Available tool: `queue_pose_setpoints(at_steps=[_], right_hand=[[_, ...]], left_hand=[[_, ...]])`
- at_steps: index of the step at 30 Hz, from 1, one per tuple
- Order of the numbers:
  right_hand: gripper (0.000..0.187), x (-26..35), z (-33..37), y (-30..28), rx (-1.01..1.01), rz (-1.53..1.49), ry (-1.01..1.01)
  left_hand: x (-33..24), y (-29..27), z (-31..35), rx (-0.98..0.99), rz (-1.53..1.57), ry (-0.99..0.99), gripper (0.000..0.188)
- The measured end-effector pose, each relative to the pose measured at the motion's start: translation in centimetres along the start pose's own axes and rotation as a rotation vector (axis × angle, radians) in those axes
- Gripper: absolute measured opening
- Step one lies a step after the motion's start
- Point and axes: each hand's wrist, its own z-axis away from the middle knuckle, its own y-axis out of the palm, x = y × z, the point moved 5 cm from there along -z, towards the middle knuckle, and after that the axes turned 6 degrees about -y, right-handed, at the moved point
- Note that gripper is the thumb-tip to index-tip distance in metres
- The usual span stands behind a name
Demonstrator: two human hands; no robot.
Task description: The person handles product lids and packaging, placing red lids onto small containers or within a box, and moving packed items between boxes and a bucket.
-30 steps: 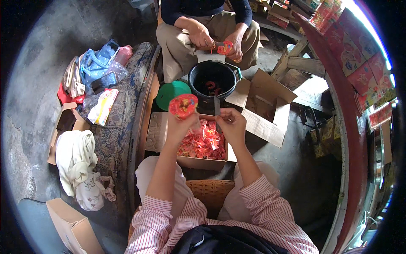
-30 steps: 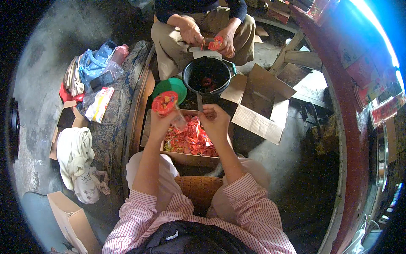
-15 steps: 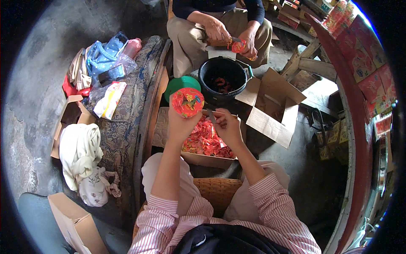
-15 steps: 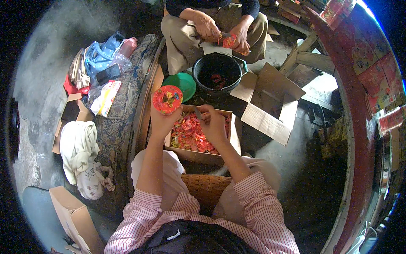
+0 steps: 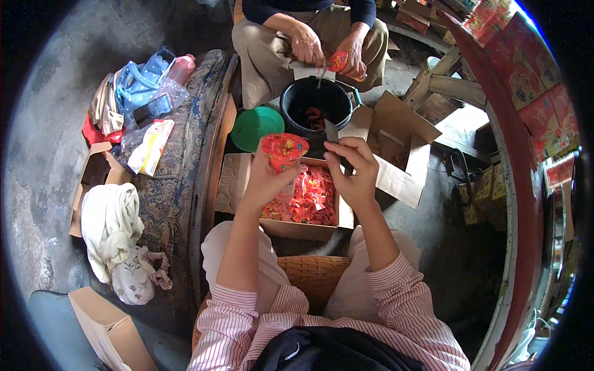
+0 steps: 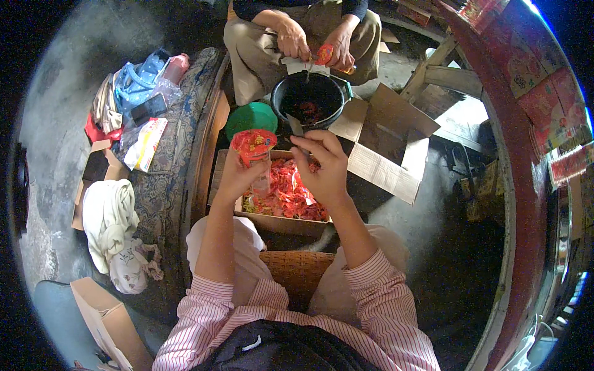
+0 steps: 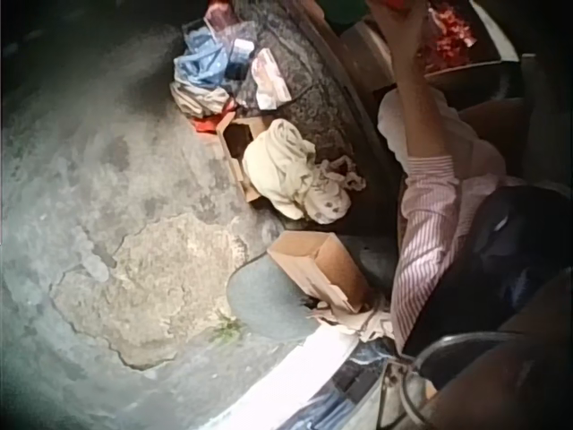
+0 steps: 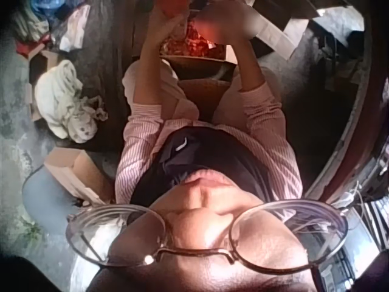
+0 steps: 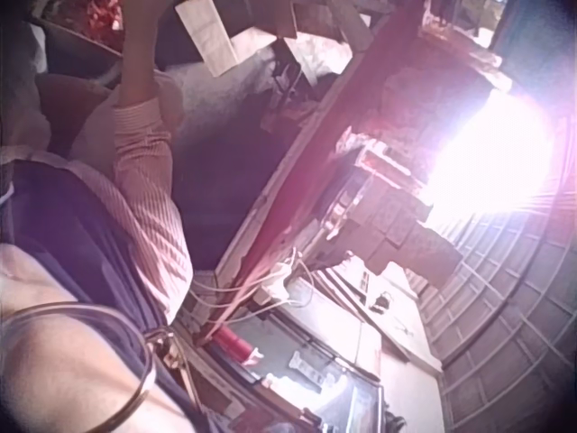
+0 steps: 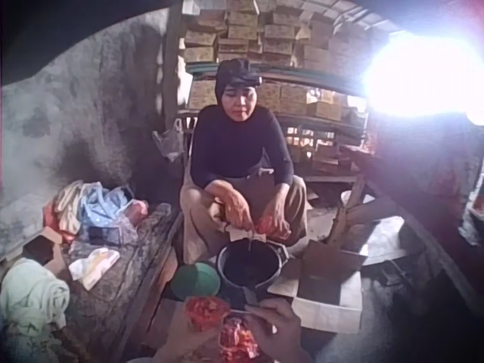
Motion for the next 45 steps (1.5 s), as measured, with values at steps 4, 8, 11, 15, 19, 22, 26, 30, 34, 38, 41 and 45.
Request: queue_pose_setpoints(at_steps=[4,8,11,15,19,22,26,30,34,38,41,45], right_hand=[[0.021,1.5,-0.6,0.1,0.037,0.052,-0.106],[0.020,2.1,-0.5,0.7,0.089,0.112,-0.183],[0.019,2.1,-0.3,1.3,0.120,0.122,-0.163],[0.019,2.1,-0.1,1.6,0.127,0.130,-0.131],[0.016,1.9,0.1,1.8,0.156,0.137,-0.120],[0.014,1.9,0.0,1.9,0.177,0.104,-0.106],[0.012,1.4,0.1,1.9,0.225,0.070,-0.094],[0.011,1.3,0.2,1.9,0.263,0.084,-0.105],[0.011,1.4,0.1,1.8,0.272,0.116,-0.109],[0.010,1.3,0.1,1.5,0.231,0.178,-0.115],[0.010,1.3,-0.1,1.2,0.195,0.192,-0.118],[0.010,1.2,0.1,1.1,0.161,0.201,-0.116]], left_hand=[[-0.5,0.4,-0.2,-0.034,-0.107,0.126,0.054],[-1.5,0.6,-0.2,-0.095,-0.293,0.210,0.056],[-1.7,0.8,-0.1,-0.127,-0.343,0.239,0.056],[-1.9,0.6,0.0,-0.128,-0.348,0.254,0.058],[-2.2,0.7,0.3,-0.151,-0.433,0.231,0.061],[-2.1,0.6,0.3,-0.160,-0.486,0.249,0.064],[-1.8,0.6,0.2,-0.169,-0.573,0.272,0.067],[-1.3,0.5,0.2,-0.143,-0.568,0.269,0.069],[-1.6,0.7,0.2,-0.143,-0.570,0.295,0.069],[-1.5,0.8,0.2,-0.153,-0.548,0.266,0.069],[-1.3,0.6,0.2,-0.136,-0.524,0.253,0.070],[-1.3,0.6,0.2,-0.144,-0.558,0.247,0.071]])
